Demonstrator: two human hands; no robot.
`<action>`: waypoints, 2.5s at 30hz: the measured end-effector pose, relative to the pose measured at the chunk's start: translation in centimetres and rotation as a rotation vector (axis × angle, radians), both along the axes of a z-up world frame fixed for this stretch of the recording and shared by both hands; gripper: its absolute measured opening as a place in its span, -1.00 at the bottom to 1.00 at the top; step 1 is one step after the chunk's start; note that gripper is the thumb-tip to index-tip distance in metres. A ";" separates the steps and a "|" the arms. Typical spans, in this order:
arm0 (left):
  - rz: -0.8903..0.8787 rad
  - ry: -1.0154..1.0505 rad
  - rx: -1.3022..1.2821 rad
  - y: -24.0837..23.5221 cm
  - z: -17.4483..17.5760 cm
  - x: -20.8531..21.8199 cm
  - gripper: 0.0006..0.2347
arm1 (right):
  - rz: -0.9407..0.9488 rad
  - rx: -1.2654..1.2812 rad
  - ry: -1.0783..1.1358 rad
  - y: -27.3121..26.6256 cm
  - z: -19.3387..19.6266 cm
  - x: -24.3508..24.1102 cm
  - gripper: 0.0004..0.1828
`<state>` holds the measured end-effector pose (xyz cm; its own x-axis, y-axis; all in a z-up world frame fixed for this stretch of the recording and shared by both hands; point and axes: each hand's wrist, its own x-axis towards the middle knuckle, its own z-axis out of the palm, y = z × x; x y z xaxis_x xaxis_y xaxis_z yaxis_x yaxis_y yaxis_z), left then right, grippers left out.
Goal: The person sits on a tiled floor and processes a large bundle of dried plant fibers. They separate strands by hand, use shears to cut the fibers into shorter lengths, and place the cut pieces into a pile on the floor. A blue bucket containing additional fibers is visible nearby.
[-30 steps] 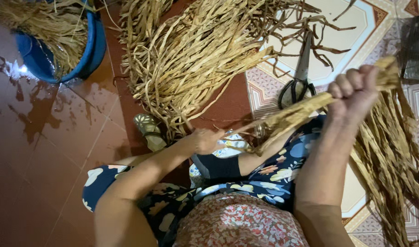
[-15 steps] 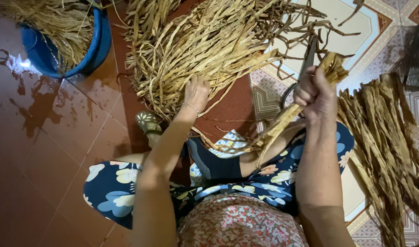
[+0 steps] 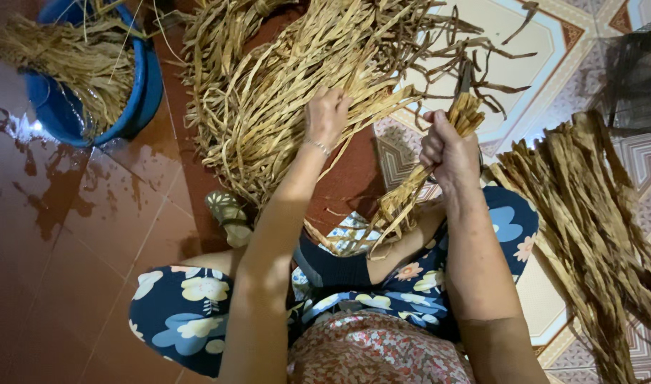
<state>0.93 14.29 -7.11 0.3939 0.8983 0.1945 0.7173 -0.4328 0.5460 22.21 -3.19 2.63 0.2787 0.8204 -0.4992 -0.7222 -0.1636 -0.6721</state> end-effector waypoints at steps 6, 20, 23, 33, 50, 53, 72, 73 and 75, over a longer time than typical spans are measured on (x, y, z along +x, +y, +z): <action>0.088 0.249 -0.086 2.6 -0.9 2.7 -0.83 | -0.039 -0.046 -0.076 0.3 -0.6 0.5 -0.71; -0.323 -0.312 -0.604 -6.7 3.8 1.2 -0.91 | 0.023 -0.088 0.096 2.5 -3.4 0.0 -0.73; -0.340 -0.216 -0.651 -9.5 4.2 0.6 -0.90 | -0.003 -0.058 0.159 2.4 -3.8 0.3 -0.70; -0.271 -0.228 -0.668 -12.1 4.1 -0.7 -0.86 | -0.140 0.164 0.091 1.3 -3.4 0.2 -0.60; -0.362 -0.250 -0.590 -10.3 3.5 -1.9 -0.86 | -0.220 0.264 0.072 0.7 -3.1 0.8 -0.74; -0.214 -0.360 -0.442 -9.3 5.1 -0.8 -0.86 | -0.178 0.246 0.049 0.6 -2.7 0.3 -0.74; -0.045 -0.931 -0.902 -6.0 8.9 3.0 -0.80 | 0.121 0.162 -0.025 0.2 -0.8 -2.9 -0.83; -0.046 -0.880 -0.912 -6.3 9.0 2.9 -0.79 | 0.082 0.153 0.016 0.2 -0.7 -2.8 -0.82; -0.019 -0.684 -0.904 -7.6 9.0 3.2 -0.82 | 0.000 0.138 0.096 0.4 -0.5 -2.7 -0.78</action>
